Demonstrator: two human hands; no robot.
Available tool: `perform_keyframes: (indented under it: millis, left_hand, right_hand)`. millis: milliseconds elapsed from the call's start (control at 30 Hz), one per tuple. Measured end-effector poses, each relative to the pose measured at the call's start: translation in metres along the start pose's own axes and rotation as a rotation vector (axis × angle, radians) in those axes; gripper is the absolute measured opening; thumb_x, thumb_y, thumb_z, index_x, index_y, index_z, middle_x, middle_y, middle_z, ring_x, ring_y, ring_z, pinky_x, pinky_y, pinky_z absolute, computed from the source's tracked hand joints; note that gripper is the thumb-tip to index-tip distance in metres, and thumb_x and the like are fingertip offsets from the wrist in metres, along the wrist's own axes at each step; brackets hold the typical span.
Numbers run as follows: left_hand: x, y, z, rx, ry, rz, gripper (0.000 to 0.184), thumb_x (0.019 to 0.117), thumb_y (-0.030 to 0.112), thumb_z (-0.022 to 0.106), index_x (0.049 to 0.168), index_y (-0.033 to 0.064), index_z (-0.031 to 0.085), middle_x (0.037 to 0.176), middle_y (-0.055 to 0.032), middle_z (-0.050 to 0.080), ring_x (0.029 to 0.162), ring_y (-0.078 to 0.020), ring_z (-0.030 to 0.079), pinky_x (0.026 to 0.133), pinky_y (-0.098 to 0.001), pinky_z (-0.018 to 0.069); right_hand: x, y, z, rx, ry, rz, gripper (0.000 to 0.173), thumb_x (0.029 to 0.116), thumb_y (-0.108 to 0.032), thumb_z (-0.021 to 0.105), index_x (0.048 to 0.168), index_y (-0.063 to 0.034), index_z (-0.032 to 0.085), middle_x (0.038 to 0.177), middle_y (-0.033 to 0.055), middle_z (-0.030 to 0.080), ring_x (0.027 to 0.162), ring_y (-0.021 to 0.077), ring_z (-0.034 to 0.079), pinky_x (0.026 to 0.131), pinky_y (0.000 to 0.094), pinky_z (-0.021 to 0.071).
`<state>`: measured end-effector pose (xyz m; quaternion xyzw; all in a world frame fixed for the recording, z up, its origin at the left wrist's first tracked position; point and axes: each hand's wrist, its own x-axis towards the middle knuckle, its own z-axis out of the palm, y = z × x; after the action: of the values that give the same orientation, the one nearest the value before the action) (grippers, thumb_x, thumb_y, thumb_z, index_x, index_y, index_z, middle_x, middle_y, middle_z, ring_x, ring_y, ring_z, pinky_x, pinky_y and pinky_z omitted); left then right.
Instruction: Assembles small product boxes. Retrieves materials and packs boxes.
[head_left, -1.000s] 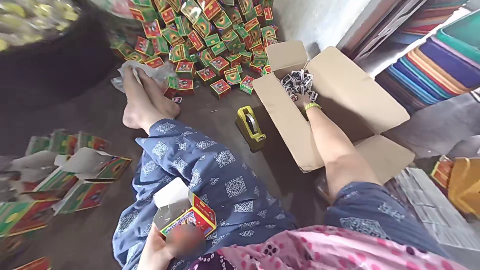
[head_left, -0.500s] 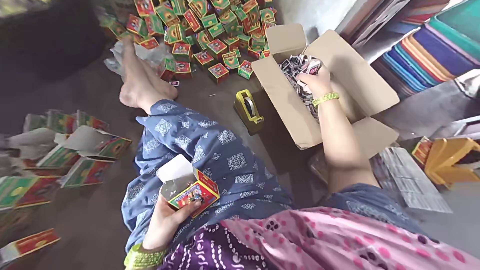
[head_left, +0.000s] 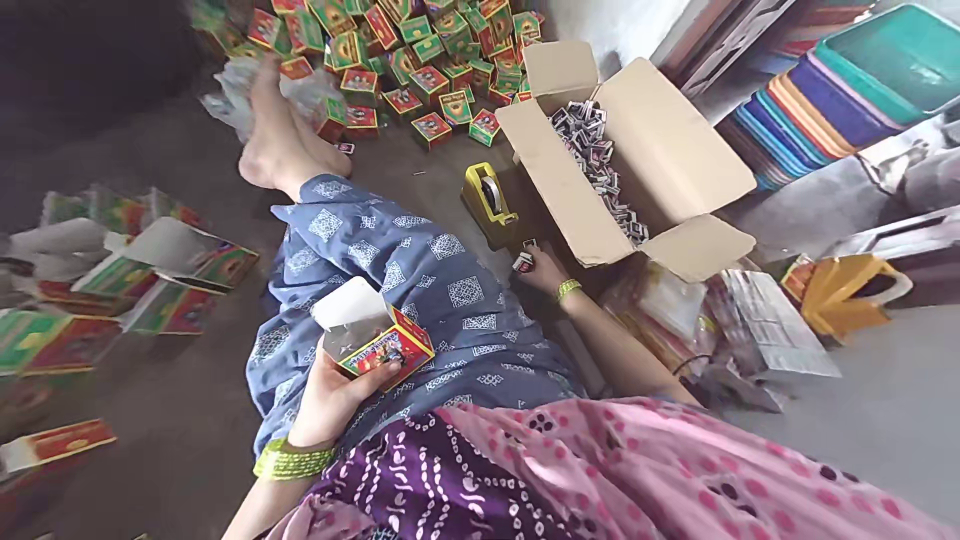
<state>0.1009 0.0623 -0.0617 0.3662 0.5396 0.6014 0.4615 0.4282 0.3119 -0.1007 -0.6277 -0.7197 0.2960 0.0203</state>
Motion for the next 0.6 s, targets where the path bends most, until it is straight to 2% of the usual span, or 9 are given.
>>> perform_keyframes:
  millis: [67, 133, 233, 300, 367, 400, 467, 567, 600]
  left_hand:
    - [-0.002, 0.0, 0.0, 0.002, -0.01, 0.01, 0.102, 0.0598, 0.005, 0.09, 0.144, -0.0015, 0.033, 0.122, -0.0086, 0.069, 0.108, -0.0184, 0.071, 0.093, -0.0348, 0.0617]
    - [-0.002, 0.001, 0.0, 0.014, -0.013, 0.025, 0.102, 0.0603, 0.006, 0.089, 0.144, -0.0018, 0.032, 0.123, -0.0083, 0.068, 0.109, -0.0177, 0.07, 0.094, -0.0346, 0.0613]
    - [-0.004, 0.0, 0.0, -0.002, -0.01, 0.033, 0.101, 0.06, 0.004, 0.09, 0.144, -0.0023, 0.033, 0.122, -0.0095, 0.069, 0.109, -0.0191, 0.07, 0.094, -0.036, 0.0616]
    - [-0.004, -0.001, 0.001, -0.002, -0.006, 0.031, 0.101, 0.06, 0.004, 0.089, 0.143, -0.0019, 0.032, 0.121, -0.0087, 0.069, 0.108, -0.0181, 0.071, 0.093, -0.0351, 0.0618]
    - [-0.003, 0.0, 0.002, 0.005, -0.009, 0.029, 0.101, 0.0605, 0.004, 0.088, 0.144, -0.0014, 0.031, 0.121, -0.0082, 0.068, 0.108, -0.0177, 0.071, 0.093, -0.0346, 0.0617]
    - [-0.002, 0.0, 0.002, 0.004, -0.013, 0.033, 0.1, 0.0606, 0.004, 0.088, 0.143, -0.0013, 0.032, 0.121, -0.008, 0.069, 0.108, -0.0177, 0.071, 0.093, -0.0347, 0.0617]
    - [-0.002, 0.0, 0.001, 0.0, -0.023, 0.034, 0.099, 0.0616, 0.003, 0.089, 0.143, -0.0015, 0.033, 0.121, -0.0084, 0.069, 0.108, -0.0183, 0.071, 0.093, -0.0353, 0.0618]
    - [0.0, 0.0, 0.001, 0.013, -0.013, 0.017, 0.099, 0.0598, 0.004, 0.089, 0.142, -0.0006, 0.034, 0.119, -0.0064, 0.07, 0.106, -0.0162, 0.071, 0.092, -0.0334, 0.0621]
    - [0.0, 0.0, 0.001, 0.017, -0.012, 0.017, 0.099, 0.0596, 0.004, 0.089, 0.142, -0.0005, 0.034, 0.119, -0.0062, 0.07, 0.106, -0.016, 0.072, 0.092, -0.0332, 0.0621]
  right_hand:
    - [0.011, 0.017, 0.009, -0.056, 0.011, 0.043, 0.077, 0.0761, -0.039, 0.083, 0.144, -0.0132, 0.057, 0.147, 0.0265, 0.049, 0.13, 0.041, 0.054, 0.106, 0.059, 0.0467]
    - [0.016, 0.02, 0.007, -0.05, 0.003, 0.042, 0.085, 0.073, -0.039, 0.088, 0.147, -0.0124, 0.054, 0.151, 0.0279, 0.044, 0.134, 0.0435, 0.05, 0.108, 0.0603, 0.045]
    - [0.006, 0.01, -0.005, 0.026, -0.07, -0.019, 0.087, 0.0731, -0.028, 0.091, 0.149, -0.0154, 0.051, 0.141, 0.0212, 0.058, 0.127, 0.0379, 0.059, 0.107, 0.0593, 0.0476]
    - [-0.011, -0.005, -0.021, -0.04, -0.11, -0.018, 0.085, 0.0788, -0.025, 0.087, 0.154, -0.023, 0.047, 0.141, 0.0198, 0.059, 0.124, 0.037, 0.062, 0.103, 0.0592, 0.0498]
    - [-0.034, -0.024, -0.042, -0.133, -0.152, -0.055, 0.077, 0.0836, -0.019, 0.081, 0.153, -0.0232, 0.049, 0.154, 0.0227, 0.044, 0.13, 0.039, 0.057, 0.105, 0.0588, 0.0484]
    - [-0.046, -0.031, -0.054, -0.161, -0.15, -0.133, 0.068, 0.0845, -0.02, 0.08, 0.148, -0.0191, 0.055, 0.152, 0.0226, 0.047, 0.13, 0.0371, 0.057, 0.105, 0.0566, 0.0489]
    - [-0.068, -0.043, -0.083, -0.092, -0.064, -0.315, 0.044, 0.0883, -0.023, 0.078, 0.13, -0.01, 0.069, 0.132, 0.0152, 0.066, 0.119, 0.0286, 0.065, 0.103, 0.0506, 0.0523]
    - [-0.08, -0.057, -0.143, 0.083, 0.232, -0.364, 0.026, 0.0965, -0.02, 0.07, 0.118, -0.0062, 0.072, 0.111, 0.0093, 0.075, 0.092, 0.0203, 0.074, 0.084, 0.0443, 0.0624]
    - [-0.069, -0.052, -0.164, 0.079, 0.318, -0.329, 0.026, 0.0972, -0.021, 0.068, 0.118, -0.0063, 0.072, 0.111, 0.0087, 0.075, 0.091, 0.0201, 0.074, 0.084, 0.0446, 0.0625]
